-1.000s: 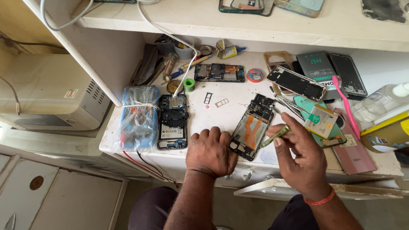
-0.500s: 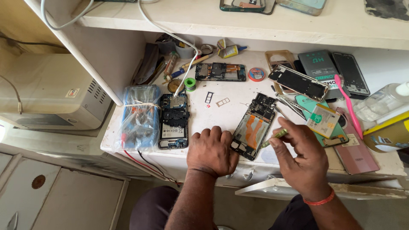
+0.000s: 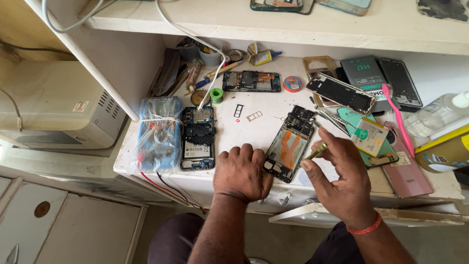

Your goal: The person uses a screwdriver to remove screws from a smartphone and then uses a metal spudger to pry and lift the battery. The battery is removed and set aside, exposing the internal frame. The person continues to pry at the frame edges.

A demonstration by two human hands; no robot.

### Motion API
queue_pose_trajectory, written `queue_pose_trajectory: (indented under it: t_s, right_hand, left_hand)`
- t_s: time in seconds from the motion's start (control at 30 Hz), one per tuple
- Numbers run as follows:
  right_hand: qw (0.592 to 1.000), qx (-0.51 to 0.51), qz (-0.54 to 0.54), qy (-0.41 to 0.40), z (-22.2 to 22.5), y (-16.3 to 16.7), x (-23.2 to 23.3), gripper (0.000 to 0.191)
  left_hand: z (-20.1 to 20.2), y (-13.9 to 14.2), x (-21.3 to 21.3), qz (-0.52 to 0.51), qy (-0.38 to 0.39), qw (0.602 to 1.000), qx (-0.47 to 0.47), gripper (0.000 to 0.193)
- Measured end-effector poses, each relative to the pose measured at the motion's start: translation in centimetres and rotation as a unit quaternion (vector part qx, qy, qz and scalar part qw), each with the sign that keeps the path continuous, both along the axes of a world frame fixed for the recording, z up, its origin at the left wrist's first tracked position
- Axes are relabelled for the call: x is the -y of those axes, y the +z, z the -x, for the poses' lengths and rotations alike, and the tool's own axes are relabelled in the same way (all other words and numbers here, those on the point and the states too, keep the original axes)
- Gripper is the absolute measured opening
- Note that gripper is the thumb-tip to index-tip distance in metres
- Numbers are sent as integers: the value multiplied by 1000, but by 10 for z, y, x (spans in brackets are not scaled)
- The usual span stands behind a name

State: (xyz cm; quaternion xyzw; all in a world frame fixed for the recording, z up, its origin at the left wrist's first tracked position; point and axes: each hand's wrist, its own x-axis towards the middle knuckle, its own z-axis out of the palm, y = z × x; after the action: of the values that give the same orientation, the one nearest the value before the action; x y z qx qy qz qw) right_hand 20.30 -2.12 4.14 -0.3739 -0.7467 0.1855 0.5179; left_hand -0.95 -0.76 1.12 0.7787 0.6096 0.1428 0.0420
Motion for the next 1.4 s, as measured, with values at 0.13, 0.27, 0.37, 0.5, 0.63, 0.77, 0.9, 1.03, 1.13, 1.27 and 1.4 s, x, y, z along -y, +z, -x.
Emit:
queue_pose_trajectory:
  t_s: [0.13,0.27,0.37,0.5,0.63,0.77,0.9,1.03,1.13,1.27,1.4]
  right_hand:
    - [998,-32,44,-5,2,3,2,58]
    - [999,24,-25,-11,2,6,4,58]
    - [995,63,-43,-62,0,7,2,58]
    - [1000,-11,14,1,-1,5,1,58]
    - [1000,6,7,-13,-1,3,1,59]
    - [997,-44,56,-2,0,2,2,57]
    - [1000,-5,0,2,1,2,1,60]
    - [998,-48,48,2,2,3,0,55]
    - [1000,3,6,-11,1,4,2,56]
    - [999,-26,28,-6,1,4,1,54]
    - [1000,-15,23,3,0,4,1,58]
  left_hand:
    - [1,0,1,-5,0,1000,-3,35]
    - [0,0,-1,9,0,1000,-18,37]
    - [0,0,-2,11,1,1000,-22,37]
    - [1,-1,-1,6,0,1000,-20,36]
    - [0,-2,-1,-3,1,1000,-13,35]
    - [1,-3,-1,-6,-1,1000,-11,35]
    - [1,-3,-1,-13,1,1000,-9,35]
    - [1,-2,0,-20,-2,1000,-8,35]
    - [0,-1,0,-11,-1,1000,-10,35]
    - [0,0,-2,9,1,1000,-27,37]
    - [0,1,-1,21,3,999,-33,39]
